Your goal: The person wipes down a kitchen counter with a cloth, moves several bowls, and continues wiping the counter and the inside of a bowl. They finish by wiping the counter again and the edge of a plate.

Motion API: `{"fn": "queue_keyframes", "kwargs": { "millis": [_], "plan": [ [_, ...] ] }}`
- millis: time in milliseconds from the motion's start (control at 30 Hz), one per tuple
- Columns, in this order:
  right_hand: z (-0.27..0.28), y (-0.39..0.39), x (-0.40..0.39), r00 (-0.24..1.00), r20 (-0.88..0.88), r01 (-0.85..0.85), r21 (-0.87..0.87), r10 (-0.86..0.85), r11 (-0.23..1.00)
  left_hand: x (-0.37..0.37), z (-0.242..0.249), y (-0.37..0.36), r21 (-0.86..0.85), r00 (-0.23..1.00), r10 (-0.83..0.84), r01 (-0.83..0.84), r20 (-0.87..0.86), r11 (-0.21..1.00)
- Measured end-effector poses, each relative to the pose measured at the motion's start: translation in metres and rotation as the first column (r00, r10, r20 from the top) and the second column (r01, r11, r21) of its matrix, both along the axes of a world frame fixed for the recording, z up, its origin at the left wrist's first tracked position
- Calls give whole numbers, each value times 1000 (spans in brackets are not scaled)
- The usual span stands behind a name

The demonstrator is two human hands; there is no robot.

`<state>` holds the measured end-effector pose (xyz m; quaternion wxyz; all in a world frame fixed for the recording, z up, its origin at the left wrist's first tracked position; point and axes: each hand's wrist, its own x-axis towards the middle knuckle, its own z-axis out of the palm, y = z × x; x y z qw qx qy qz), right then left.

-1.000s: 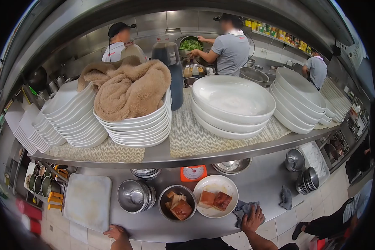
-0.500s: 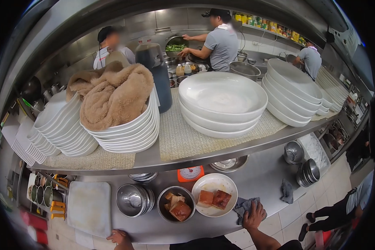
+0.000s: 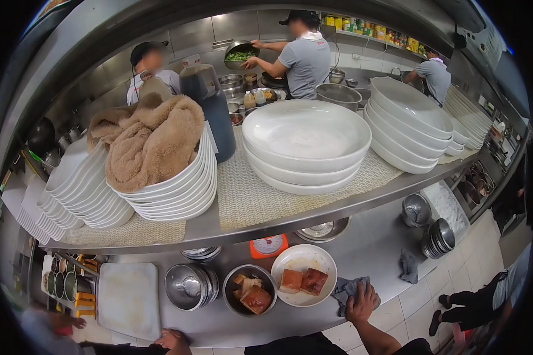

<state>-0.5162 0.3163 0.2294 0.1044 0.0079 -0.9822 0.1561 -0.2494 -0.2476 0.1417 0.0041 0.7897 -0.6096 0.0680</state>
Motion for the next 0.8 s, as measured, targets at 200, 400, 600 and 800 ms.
{"fn": "queue_keyframes", "kwargs": {
  "millis": [200,400,600,800],
  "plan": [
    [-4,2,0,1000,-2,2,-1,-2,1000,18,-40,-24,-105,966,127,-153,-225,983],
    [-4,2,0,1000,4,10,7,-10,1000,10,-23,-16,-132,973,139,-165,-186,977],
    [-2,1,0,1000,-4,1,2,-1,1000,2,-4,-3,-3,996,72,-73,-52,997],
    [-4,1,0,1000,-6,-3,-3,3,1000,-9,32,13,167,1000,-13,16,-17,986]
  ]
}}
